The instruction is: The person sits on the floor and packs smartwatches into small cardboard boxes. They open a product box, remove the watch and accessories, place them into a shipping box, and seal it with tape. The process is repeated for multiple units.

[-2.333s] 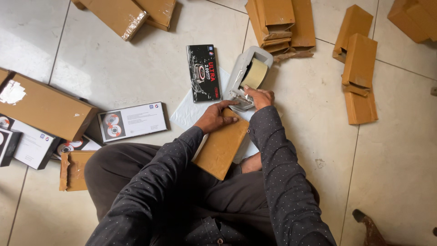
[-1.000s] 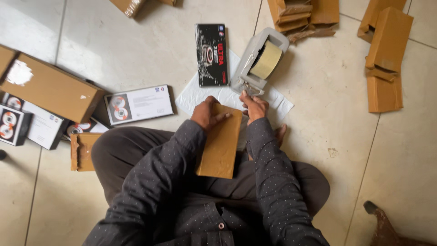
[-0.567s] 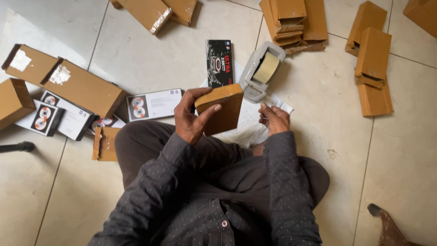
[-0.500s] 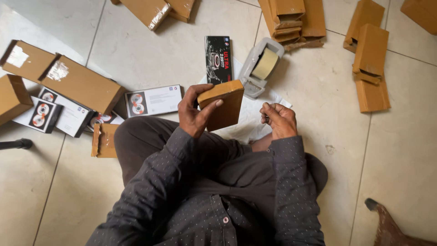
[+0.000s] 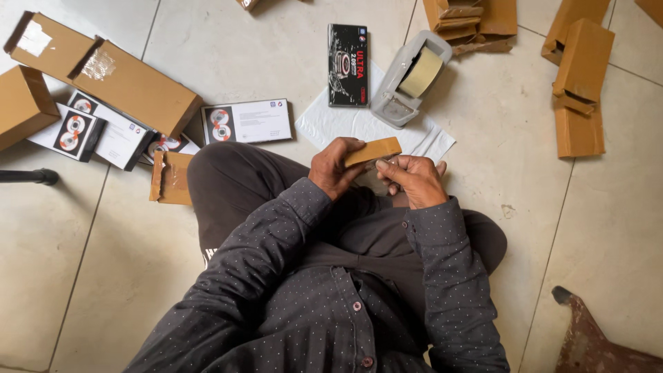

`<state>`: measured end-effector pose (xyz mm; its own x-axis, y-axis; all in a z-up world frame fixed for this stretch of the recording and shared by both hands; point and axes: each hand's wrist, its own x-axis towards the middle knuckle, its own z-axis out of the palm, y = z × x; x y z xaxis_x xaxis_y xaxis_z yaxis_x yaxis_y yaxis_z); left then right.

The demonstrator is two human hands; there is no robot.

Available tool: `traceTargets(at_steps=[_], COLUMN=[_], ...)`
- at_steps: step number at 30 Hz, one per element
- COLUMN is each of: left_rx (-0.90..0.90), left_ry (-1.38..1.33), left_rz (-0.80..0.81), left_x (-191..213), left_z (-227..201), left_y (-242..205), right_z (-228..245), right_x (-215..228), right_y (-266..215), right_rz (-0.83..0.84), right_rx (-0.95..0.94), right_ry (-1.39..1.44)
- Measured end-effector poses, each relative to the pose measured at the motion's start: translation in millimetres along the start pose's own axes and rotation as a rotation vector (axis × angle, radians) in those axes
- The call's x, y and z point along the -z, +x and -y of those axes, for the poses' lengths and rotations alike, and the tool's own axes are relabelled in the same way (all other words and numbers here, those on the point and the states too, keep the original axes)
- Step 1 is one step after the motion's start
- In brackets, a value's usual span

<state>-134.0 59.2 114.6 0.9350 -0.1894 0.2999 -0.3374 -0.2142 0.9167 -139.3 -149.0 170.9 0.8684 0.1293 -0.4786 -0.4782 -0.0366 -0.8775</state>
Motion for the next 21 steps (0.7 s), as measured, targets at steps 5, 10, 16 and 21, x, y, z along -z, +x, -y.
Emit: traceTargets(at_steps=[5, 10, 16, 21], left_rx=[0.012, -0.015, -0.094, -0.249], left_ry=[0.055, 0.064, 0.167, 0.352], left_rz=[0.08, 0.127, 0.153, 0.329], left_x=[-6.7, -10.8, -14.6, 4.7], left_z=[-5.5, -0.1, -1.7, -17.6], left_y=[-7.5, -16.0, -26.2, -21.5], right_z=[2.2, 4.3, -12.7, -29.5], right_x=[-3.5, -11.0, -13.1, -2.3], right_y=[-8.3, -24.4, -31.2, -31.7], right_rz=[-0.085, -0.18, -0.302, -0.155], right_rx=[-0.115, -0.172, -0.326, -0.389], right_ry=[-0.026, -0.039, -0.055, 0.102])
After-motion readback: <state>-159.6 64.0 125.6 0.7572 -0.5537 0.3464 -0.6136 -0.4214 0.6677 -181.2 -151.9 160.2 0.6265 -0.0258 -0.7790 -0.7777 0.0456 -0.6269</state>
